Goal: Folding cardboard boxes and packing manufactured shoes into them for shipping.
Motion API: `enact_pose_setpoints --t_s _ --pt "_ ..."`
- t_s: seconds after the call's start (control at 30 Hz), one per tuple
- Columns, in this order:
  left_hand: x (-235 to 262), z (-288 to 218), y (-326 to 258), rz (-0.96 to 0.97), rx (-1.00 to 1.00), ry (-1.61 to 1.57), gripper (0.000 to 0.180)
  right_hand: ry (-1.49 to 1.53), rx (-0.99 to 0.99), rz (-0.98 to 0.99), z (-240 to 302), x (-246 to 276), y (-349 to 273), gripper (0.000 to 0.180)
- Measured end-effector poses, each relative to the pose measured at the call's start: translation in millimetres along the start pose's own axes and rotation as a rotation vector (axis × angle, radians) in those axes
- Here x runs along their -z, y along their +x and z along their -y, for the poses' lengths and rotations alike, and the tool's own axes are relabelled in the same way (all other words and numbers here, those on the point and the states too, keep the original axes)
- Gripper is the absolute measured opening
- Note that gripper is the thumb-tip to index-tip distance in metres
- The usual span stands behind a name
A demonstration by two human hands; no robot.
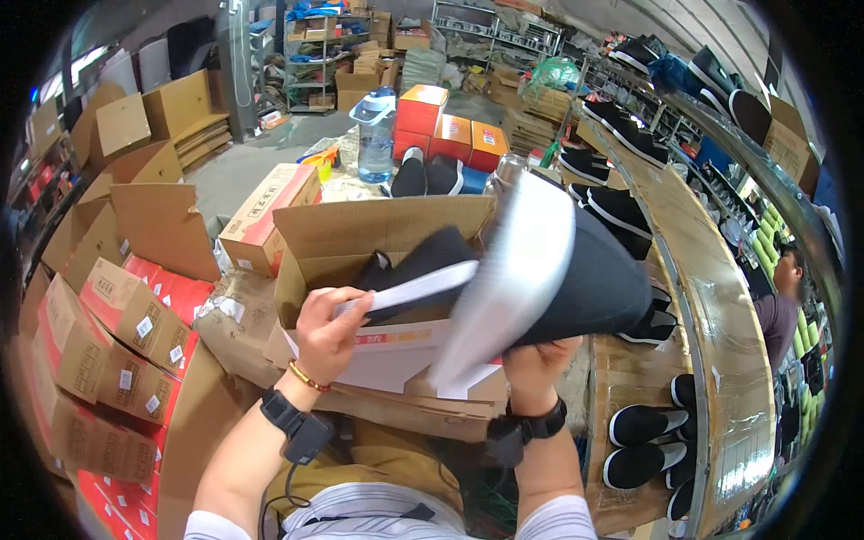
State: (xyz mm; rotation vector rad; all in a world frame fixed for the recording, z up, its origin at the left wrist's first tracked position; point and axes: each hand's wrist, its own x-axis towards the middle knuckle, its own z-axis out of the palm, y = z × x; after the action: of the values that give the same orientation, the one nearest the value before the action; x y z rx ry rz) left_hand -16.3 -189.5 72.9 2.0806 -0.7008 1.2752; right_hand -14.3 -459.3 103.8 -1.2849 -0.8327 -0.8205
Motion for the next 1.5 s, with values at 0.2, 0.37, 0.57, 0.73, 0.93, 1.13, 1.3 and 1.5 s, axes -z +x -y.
enact_pose_setpoints --t_s 0.2,0.37,0.57,0.73,0.93,1.13,1.3,1.5 --pt "-9.3 12.3 -23.3 0.445 0.115 0.086 0.025 -0.625 0.439 0.43 -44.7 -78.1 57.4 0.016" --pt "39.4 46.1 13.8 0.224 -0.138 0.201 0.007 -0.687 0.188 0.486 -85.5 -40.0 37.8 0.011" --pt "15.4 134.2 -11.2 0.248 0.584 -0.155 0.09 -0.946 -0.437 0.171 -190.1 43.1 5.4 0.021" --pt "7.5 103.4 -29.7 0.15 0.467 0.154 0.098 -1.052 -0.564 0.375 -180.7 -8.8 -22.8 0.061" --pt "45.4 121.4 -29.3 0.214 0.241 -0.012 0.028 -0.678 -0.472 0.343 -155.9 39.5 45.7 0.039" --pt "40.7 71.6 10.6 0.887 0.05 0.471 0.082 -0.994 -0.138 1.47 -98.8 -24.7 65.9 0.111" --pt "27.3 82.8 53.0 1.282 0.295 0.216 0.103 -0.806 -0.337 1.517 -123.1 -21.7 77.8 0.109" --pt "21.1 86.3 9.0 1.005 0.21 0.251 0.098 -0.73 -0.134 1.245 -130.9 -14.1 38.9 0.094"
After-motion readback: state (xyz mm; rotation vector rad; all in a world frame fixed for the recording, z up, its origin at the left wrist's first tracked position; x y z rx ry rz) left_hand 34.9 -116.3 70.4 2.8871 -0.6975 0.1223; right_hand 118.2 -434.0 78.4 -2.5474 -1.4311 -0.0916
